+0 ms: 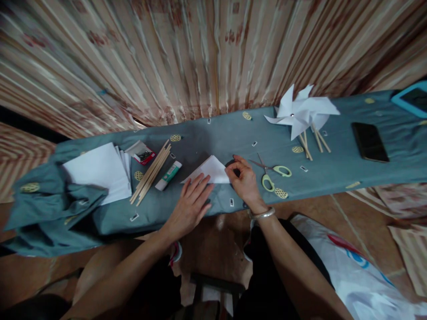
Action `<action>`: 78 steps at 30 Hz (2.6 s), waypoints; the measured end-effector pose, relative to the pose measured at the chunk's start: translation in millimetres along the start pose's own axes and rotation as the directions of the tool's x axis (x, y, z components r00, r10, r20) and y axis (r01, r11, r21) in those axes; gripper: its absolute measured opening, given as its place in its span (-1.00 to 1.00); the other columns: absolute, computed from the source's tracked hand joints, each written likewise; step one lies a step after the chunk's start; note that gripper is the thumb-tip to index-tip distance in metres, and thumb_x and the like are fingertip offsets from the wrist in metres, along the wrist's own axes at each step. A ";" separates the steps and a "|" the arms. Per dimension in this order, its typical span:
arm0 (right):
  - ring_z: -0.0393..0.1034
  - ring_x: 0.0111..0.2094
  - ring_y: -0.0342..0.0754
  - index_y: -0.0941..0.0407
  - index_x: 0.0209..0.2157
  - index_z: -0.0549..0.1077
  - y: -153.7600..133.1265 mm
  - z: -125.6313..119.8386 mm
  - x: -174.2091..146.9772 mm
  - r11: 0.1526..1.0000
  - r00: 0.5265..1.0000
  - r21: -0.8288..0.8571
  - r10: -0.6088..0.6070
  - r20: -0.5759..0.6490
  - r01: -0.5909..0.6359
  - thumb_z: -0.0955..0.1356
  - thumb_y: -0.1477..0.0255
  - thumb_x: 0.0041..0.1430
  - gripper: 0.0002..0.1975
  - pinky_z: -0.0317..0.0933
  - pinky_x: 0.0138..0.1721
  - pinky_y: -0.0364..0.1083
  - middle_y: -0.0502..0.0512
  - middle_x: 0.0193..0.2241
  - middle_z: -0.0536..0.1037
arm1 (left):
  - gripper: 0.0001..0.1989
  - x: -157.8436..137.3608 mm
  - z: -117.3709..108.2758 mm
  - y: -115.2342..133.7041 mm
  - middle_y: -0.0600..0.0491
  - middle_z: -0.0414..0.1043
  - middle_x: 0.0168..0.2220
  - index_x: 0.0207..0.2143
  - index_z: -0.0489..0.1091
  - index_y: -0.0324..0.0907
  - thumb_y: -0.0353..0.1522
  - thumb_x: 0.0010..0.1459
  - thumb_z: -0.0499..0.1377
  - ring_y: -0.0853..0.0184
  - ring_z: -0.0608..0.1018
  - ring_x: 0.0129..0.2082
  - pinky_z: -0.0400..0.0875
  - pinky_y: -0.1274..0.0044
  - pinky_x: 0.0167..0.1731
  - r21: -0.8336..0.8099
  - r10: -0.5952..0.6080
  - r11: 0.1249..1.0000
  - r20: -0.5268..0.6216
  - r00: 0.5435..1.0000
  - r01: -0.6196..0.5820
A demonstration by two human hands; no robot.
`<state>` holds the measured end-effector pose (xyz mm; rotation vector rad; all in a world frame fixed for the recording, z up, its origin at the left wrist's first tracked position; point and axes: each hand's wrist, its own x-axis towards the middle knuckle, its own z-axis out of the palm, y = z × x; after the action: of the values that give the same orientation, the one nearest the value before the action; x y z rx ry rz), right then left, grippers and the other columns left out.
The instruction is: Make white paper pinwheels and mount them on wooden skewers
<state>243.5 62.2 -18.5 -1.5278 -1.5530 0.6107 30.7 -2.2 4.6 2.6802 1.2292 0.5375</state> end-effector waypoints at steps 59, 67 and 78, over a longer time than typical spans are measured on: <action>0.34 0.08 0.20 0.16 -0.26 0.50 -3.9 14.3 -0.5 0.904 0.985 -0.397 -0.174 -0.002 0.159 0.30 0.38 0.23 -0.81 0.18 0.12 0.19 0.35 0.04 0.49 | -0.32 4.7 7.5 -6.3 -0.23 0.08 0.35 0.30 0.10 -0.33 -0.07 0.29 0.03 -0.05 0.04 0.38 -0.05 -0.02 0.29 0.086 -0.130 0.990 0.196 0.972 0.115; 0.24 0.16 0.25 0.17 0.04 0.42 -13.8 15.4 -9.2 0.831 0.978 -0.523 -0.207 0.025 0.190 0.23 0.27 0.30 -0.61 0.14 0.12 0.23 0.34 0.19 0.36 | -0.32 4.4 11.0 -7.4 -0.25 0.10 0.34 0.29 0.12 -0.33 -0.06 0.29 0.02 -0.06 0.05 0.38 -0.05 -0.03 0.29 0.110 -0.122 0.989 0.175 0.977 0.103; 0.14 0.24 0.21 0.23 0.14 0.31 -29.6 30.8 -33.6 0.809 0.959 -0.517 -0.256 0.120 0.280 0.20 0.28 0.31 -0.54 0.03 0.17 0.21 0.41 0.25 0.24 | -0.28 4.5 13.9 -8.3 -0.24 0.11 0.34 0.31 0.09 -0.33 0.00 0.30 -0.08 -0.06 0.06 0.38 -0.08 -0.03 0.29 0.113 -0.119 0.989 0.173 0.978 0.100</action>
<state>198.0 32.4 -17.8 -1.6419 -2.0436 0.0400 32.9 6.8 -9.4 2.6534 1.3773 0.2168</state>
